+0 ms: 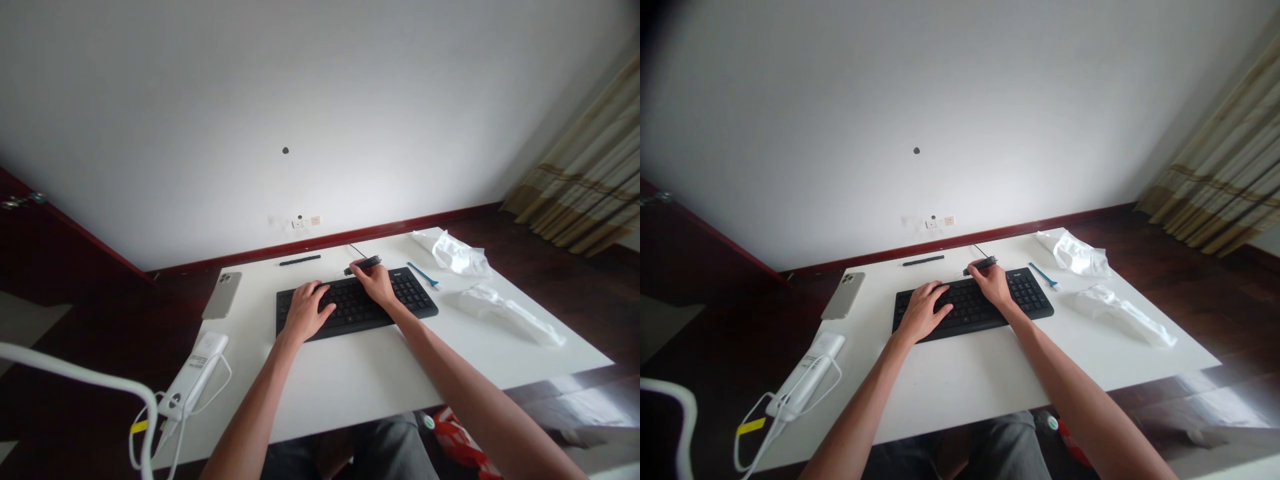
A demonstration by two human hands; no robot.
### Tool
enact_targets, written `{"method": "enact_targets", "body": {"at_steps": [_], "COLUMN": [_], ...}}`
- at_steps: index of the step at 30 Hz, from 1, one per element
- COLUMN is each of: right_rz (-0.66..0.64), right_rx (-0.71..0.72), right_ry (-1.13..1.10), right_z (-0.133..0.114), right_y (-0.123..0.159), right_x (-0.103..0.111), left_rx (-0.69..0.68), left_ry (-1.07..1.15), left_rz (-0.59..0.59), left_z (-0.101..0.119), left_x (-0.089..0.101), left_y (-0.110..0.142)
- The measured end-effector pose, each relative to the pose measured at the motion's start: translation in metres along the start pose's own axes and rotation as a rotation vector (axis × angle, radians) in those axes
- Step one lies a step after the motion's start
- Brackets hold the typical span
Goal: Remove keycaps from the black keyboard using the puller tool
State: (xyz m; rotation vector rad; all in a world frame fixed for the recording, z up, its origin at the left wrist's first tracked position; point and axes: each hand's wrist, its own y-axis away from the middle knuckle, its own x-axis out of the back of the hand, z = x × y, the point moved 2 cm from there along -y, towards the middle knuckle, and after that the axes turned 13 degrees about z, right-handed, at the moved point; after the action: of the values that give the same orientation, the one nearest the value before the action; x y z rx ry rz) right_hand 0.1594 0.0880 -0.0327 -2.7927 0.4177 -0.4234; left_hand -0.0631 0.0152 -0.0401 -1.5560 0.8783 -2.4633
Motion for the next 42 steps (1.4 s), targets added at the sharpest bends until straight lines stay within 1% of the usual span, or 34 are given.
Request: {"method": "enact_targets", "body": {"at_steps": [42], "right_rz": [0.004], "right_rx": [-0.004], "right_ry": [0.021], "right_z": [-0.0012], "right_y": [0.0009], "right_x": [0.0004], "left_rx": [-0.002], "left_ry": [0.018], "left_rz": [-0.002], "left_z": [0.0013], "left_x": [0.0041], "left_y": [0.0000]}}
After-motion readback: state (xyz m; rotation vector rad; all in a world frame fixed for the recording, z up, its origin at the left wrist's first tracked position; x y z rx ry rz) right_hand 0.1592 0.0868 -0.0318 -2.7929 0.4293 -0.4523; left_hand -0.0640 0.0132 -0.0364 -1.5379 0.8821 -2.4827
